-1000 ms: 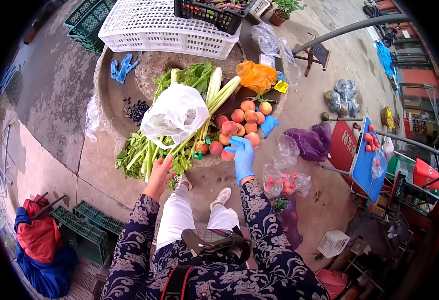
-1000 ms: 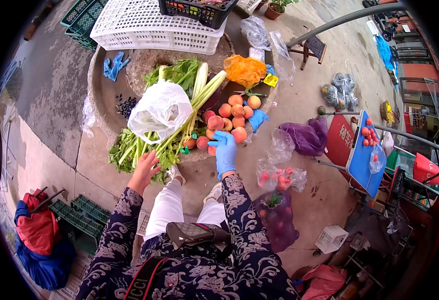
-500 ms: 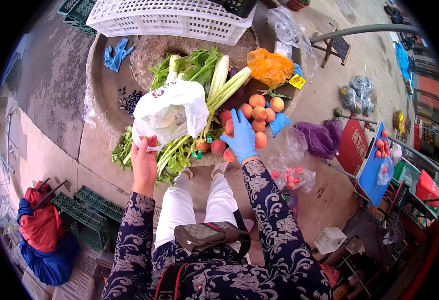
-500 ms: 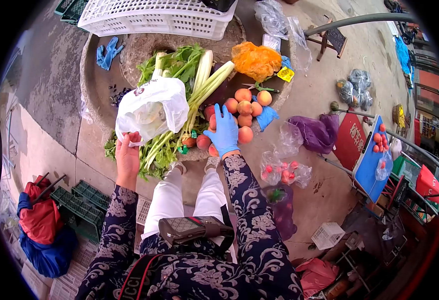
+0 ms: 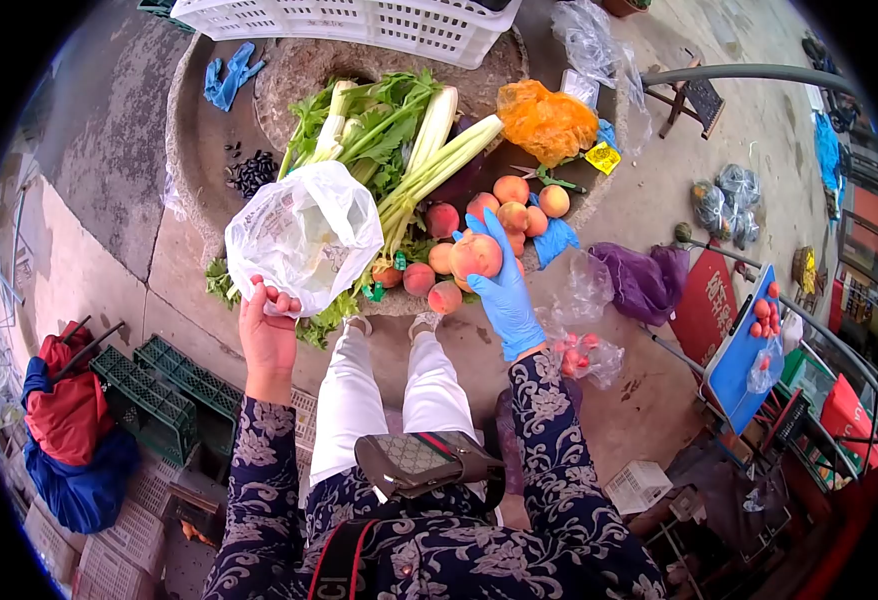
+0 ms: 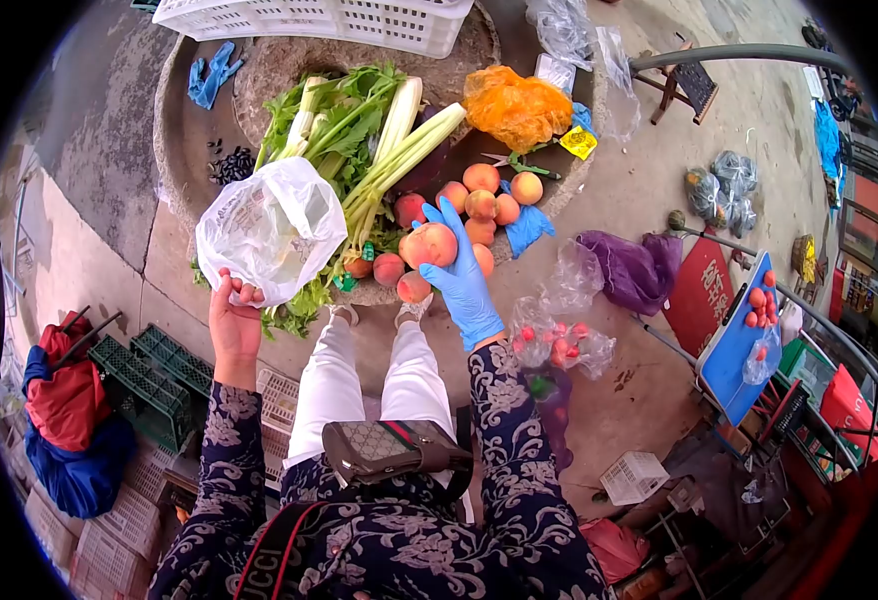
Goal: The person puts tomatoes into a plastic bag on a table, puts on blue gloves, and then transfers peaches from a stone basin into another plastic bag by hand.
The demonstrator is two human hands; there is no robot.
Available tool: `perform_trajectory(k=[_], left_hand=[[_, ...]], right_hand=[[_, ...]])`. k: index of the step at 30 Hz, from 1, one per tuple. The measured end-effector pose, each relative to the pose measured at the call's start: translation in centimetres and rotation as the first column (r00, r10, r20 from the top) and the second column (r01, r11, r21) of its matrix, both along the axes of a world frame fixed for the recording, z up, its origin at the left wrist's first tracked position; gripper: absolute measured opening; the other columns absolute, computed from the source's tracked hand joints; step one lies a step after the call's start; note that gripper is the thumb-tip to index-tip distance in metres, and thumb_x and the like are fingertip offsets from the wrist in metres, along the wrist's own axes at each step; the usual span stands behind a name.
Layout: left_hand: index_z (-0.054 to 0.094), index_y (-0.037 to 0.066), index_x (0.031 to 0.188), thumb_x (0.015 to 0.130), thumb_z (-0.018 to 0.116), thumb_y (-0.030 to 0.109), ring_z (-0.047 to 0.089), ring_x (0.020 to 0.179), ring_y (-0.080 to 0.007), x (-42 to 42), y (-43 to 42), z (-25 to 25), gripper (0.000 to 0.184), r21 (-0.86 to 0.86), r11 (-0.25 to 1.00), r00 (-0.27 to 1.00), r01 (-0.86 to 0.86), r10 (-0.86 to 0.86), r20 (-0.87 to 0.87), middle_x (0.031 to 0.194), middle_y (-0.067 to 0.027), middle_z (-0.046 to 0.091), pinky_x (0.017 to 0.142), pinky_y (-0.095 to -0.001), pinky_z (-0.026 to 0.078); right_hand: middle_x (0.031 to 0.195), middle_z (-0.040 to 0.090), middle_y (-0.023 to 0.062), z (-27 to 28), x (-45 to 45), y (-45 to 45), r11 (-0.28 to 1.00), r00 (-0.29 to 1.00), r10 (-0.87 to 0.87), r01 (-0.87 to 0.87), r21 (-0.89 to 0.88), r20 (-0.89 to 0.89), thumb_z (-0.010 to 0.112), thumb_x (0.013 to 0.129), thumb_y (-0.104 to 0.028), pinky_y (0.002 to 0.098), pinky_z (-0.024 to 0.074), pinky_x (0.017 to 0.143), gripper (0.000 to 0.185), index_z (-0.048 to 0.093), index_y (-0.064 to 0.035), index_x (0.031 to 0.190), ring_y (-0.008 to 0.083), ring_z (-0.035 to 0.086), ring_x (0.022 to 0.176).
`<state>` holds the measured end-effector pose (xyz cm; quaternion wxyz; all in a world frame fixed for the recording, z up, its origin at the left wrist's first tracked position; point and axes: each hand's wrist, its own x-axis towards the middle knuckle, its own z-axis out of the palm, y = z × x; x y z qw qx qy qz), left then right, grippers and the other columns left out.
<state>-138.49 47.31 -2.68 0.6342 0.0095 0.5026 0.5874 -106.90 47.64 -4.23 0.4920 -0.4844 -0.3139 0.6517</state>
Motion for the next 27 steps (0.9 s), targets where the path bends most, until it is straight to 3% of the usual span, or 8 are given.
perform_trajectory(k=[4, 10, 15, 18, 20, 21, 24, 27], left_hand=[[0.052, 0.01, 0.108, 0.092, 0.052, 0.012, 0.049, 0.066, -0.0132, 0.2, -0.1, -0.1, 0.015, -0.009, 1.0, 0.999, 0.027, -0.027, 0.019, 0.079, 0.0001, 0.054, 0.066, -0.0313, 0.044], [0.051, 0.011, 0.11, 0.094, 0.049, 0.017, 0.044, 0.059, -0.0094, 0.1, -0.4, 0.4, 0.016, -0.066, 0.99, 0.991, 0.124, -0.127, -0.033, 0.078, 0.0024, 0.052, 0.062, -0.0281, 0.04], [0.05, 0.01, 0.112, 0.096, 0.048, 0.018, 0.034, 0.049, -0.0075, -0.5, -1.2, 1.5, 0.018, -0.144, 0.975, 0.986, 0.169, -0.167, 0.029, 0.069, 0.0016, 0.044, 0.049, -0.0238, 0.031], [0.048, 0.01, 0.113, 0.096, 0.046, 0.018, 0.032, 0.047, -0.0063, -0.9, -2.8, 2.3, 0.019, -0.178, 0.958, 0.97, 0.223, -0.202, 0.133, 0.07, 0.0013, 0.042, 0.044, -0.0224, 0.028], [0.048, 0.01, 0.113, 0.097, 0.045, 0.018, 0.032, 0.047, -0.0059, -1.3, -3.8, 3.2, 0.019, -0.177, 0.952, 0.963, 0.249, -0.225, 0.146, 0.07, 0.0012, 0.042, 0.043, -0.0211, 0.027], [0.048, 0.01, 0.114, 0.097, 0.044, 0.018, 0.032, 0.046, -0.0056, -1.5, -4.1, 3.6, 0.019, -0.176, 0.949, 0.96, 0.261, -0.236, 0.153, 0.07, 0.0012, 0.041, 0.043, -0.0205, 0.027], [0.046, 0.006, 0.122, 0.097, 0.042, 0.017, 0.031, 0.045, -0.0049, -2.6, -3.8, 4.5, 0.027, -0.172, 0.942, 0.957, 0.289, -0.29, 0.017, 0.072, 0.0004, 0.041, 0.042, -0.0193, 0.027], [0.042, 0.003, 0.128, 0.096, 0.042, 0.014, 0.03, 0.045, -0.0045, -3.8, -2.8, 4.4, 0.034, -0.155, 0.941, 0.952, 0.302, -0.305, -0.001, 0.073, 0.0001, 0.041, 0.042, -0.0188, 0.026]], right_hand=[[0.141, 0.036, 0.0119, 0.0, -0.2, -0.2, 1.0, 0.973, -0.009, 0.009, 0.001, -0.231, 0.066, 0.081, -0.015, 0.0372, 0.0367, 0.104, 0.072, 0.028, -0.0064, 0.141, 0.0275, 0.04, 0.127], [0.126, 0.05, 0.0196, -2.0, -1.0, -2.0, 0.896, 0.652, -0.288, -0.075, -0.437, -0.702, 0.048, 0.087, -0.059, 0.0383, 0.0532, 0.084, 0.078, 0.033, 0.0005, 0.135, 0.0314, 0.059, 0.104], [0.114, 0.058, 0.0193, -0.3, -6.5, -1.2, 0.895, 0.574, -0.226, -0.196, -0.4, -0.787, 0.046, 0.089, -0.058, 0.0374, 0.0535, 0.084, 0.076, 0.035, 0.0023, 0.135, 0.0277, 0.062, 0.097], [0.112, 0.059, 0.0163, 0.4, -13.5, -0.2, 0.934, 0.849, 0.028, -0.211, -0.29, -0.528, 0.059, 0.087, -0.042, 0.0343, 0.05, 0.085, 0.061, 0.045, 0.0014, 0.128, 0.0231, 0.06, 0.1], [0.108, 0.061, 0.0153, -1.7, -17.3, 0.8, 0.958, 0.963, 0.247, -0.227, -0.174, 0.105, 0.067, 0.082, -0.029, 0.0324, 0.0485, 0.083, 0.047, 0.054, -0.0006, 0.116, 0.0212, 0.06, 0.098], [0.105, 0.062, 0.0147, -2.7, -18.7, 1.2, 0.957, 0.822, 0.288, -0.256, -0.134, 0.492, 0.069, 0.079, -0.022, 0.0315, 0.0479, 0.082, 0.037, 0.059, -0.002, 0.108, 0.0203, 0.061, 0.096], [0.095, 0.063, 0.0148, -5.8, -20.2, 2.8, 0.867, 0.514, 0.498, -0.288, -0.406, 0.698, 0.068, 0.073, -0.014, 0.0335, 0.0481, 0.078, 0.023, 0.059, -0.0045, 0.092, 0.0248, 0.062, 0.089], [0.086, 0.062, 0.0132, -5.7, -19.0, 2.1, 0.958, 0.644, 0.267, -0.26, -0.123, 0.717, 0.066, 0.072, -0.011, 0.0354, 0.0481, 0.074, 0.015, 0.055, -0.0046, 0.081, 0.028, 0.061, 0.084]])
